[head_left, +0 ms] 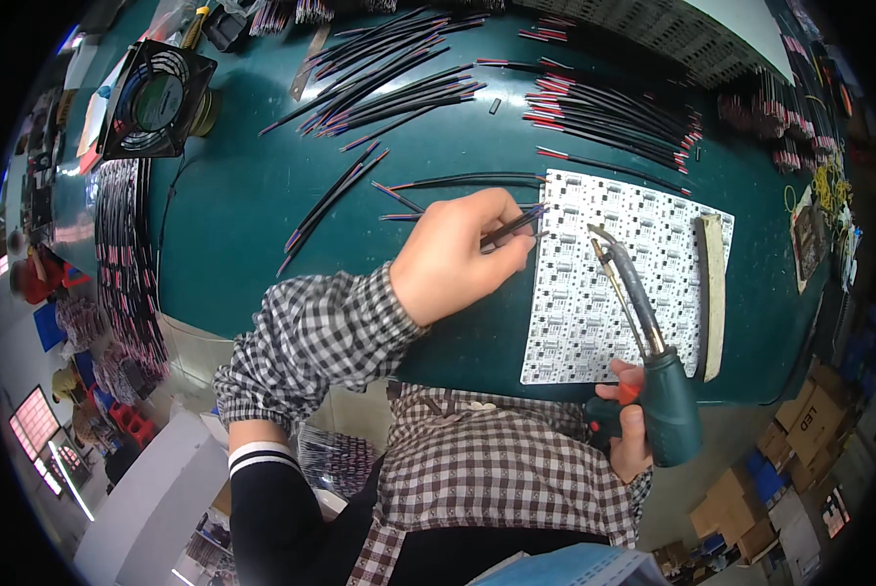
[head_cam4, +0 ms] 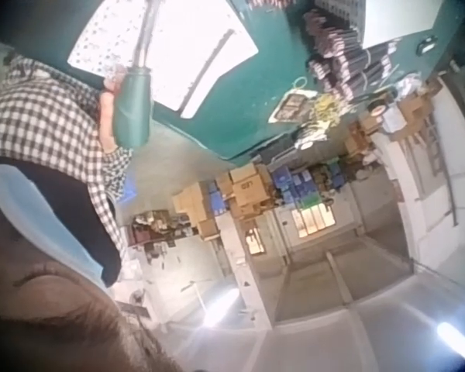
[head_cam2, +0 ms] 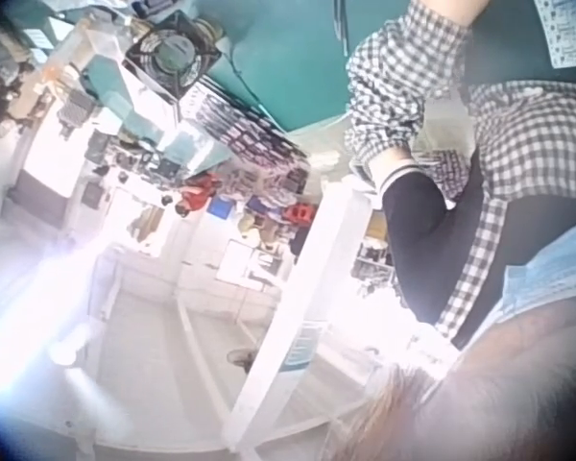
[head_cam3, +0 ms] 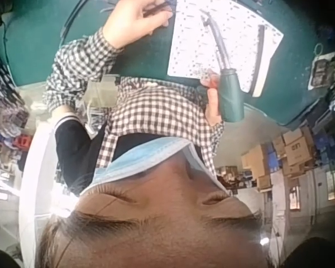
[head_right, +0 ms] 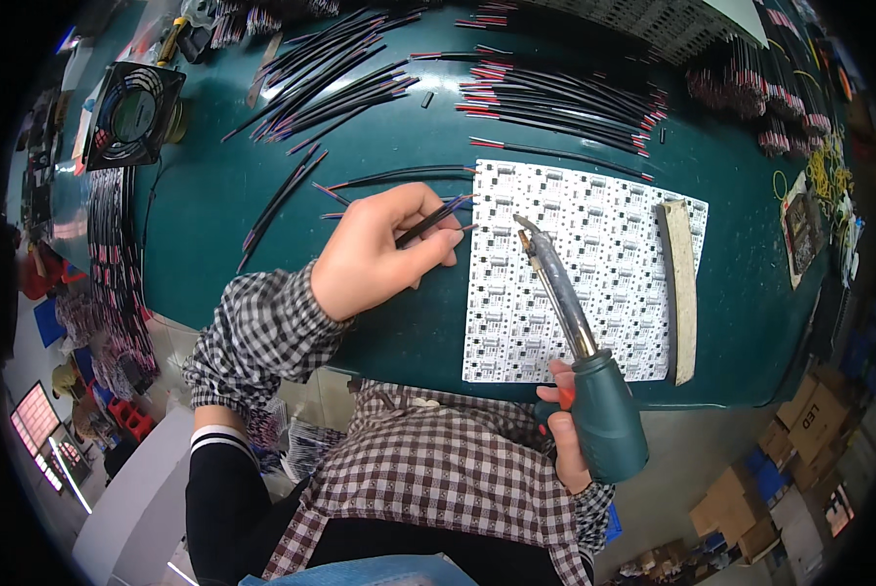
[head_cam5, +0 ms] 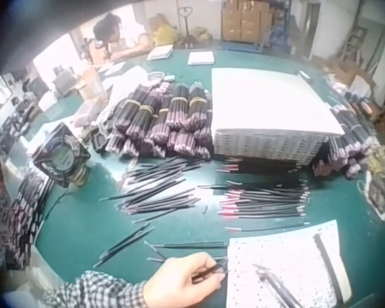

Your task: The person solders black wires onto a large circuit board using a soldering iron.

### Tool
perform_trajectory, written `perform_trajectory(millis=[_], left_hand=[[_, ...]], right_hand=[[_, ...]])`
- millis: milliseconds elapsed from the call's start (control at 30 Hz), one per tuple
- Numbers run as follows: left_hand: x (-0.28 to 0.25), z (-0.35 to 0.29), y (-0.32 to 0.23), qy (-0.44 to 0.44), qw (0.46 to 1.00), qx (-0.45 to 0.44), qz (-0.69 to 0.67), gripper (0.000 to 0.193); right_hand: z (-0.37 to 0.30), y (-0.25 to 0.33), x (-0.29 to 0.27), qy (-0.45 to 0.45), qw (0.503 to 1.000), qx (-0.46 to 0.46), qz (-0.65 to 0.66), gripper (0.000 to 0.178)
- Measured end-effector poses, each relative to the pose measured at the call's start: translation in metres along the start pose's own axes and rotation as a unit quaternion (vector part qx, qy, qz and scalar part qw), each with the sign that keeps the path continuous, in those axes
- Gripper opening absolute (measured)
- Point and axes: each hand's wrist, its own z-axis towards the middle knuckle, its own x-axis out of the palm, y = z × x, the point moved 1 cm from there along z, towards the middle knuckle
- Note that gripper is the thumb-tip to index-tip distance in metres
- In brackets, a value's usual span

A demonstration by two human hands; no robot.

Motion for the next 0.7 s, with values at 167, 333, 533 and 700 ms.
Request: perform_trajectory(millis=[167, 333, 533, 700], left_hand=[[0.002, 0.005, 0.008, -0.027, 0.998, 0.024, 0.043, 0.012], [0.002, 0.006, 0.004, -0.022, 1.0, 0.0, 0.009, 0.009], [0.004, 0.003, 0.002, -0.028, 1.0, -0.004, 0.01, 0.008], [0.004, 0.003, 0.003, -0.037, 0.999, 0.004, 0.003, 0.008]], right_hand=[[-0.004, 0.0, -0.007, 0.028, 0.998, 0.04, 0.035, 0.057], [-0.006, -0.009, -0.012, 0.073, 0.997, -0.018, -0.018, 0.059], [-0.004, -0.007, -0.006, 0.076, 0.997, 0.006, -0.032, 0.059], [-0.002, -0.003, -0.004, 0.079, 0.996, 0.039, -0.021, 0.06]])
